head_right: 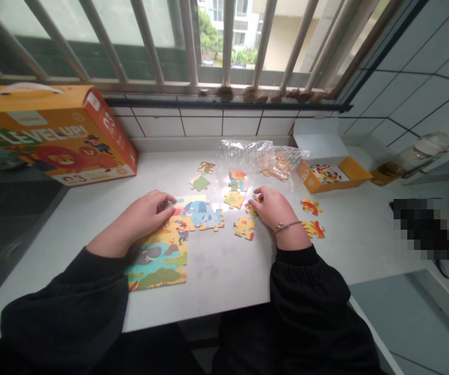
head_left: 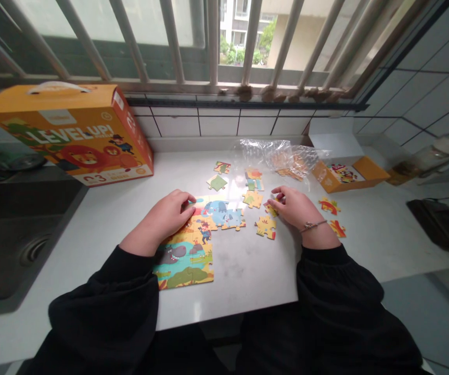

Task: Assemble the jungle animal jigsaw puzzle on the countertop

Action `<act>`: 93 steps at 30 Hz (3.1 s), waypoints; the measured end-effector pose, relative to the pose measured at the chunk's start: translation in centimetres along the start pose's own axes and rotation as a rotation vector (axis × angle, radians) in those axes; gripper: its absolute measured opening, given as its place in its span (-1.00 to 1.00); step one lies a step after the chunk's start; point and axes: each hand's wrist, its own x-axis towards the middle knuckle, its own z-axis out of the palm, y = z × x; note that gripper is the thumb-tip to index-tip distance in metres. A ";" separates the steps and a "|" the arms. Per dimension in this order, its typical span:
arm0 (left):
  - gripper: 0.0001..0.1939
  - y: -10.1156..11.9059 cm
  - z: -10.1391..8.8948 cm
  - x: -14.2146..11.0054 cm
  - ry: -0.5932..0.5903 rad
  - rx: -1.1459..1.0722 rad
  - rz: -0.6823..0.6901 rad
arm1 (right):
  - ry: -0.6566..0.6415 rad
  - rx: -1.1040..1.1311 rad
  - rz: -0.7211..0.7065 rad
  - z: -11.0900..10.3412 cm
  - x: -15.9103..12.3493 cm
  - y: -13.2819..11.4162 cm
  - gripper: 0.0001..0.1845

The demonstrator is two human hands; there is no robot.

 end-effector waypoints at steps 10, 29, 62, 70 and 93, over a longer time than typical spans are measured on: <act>-0.72 0.0 0.1 0.1 -0.018 0.003 -0.011 | -0.057 0.004 -0.169 0.5 -0.1 0.2 -0.28; -0.74 0.2 -0.1 0.0 -0.027 0.021 -0.004 | 0.065 0.082 0.104 -0.6 -0.5 -1.6 -0.64; -0.73 0.3 0.0 0.1 -0.033 0.048 -0.002 | 0.275 -0.052 0.013 4.1 1.7 -3.8 -0.41; -0.72 0.4 0.1 0.1 -0.023 0.055 0.008 | 0.251 -0.057 0.023 4.7 2.8 -5.8 -0.35; -0.72 0.8 0.3 0.0 -0.019 0.072 -0.004 | 0.121 -0.017 -0.321 5.3 3.2 -7.9 -0.68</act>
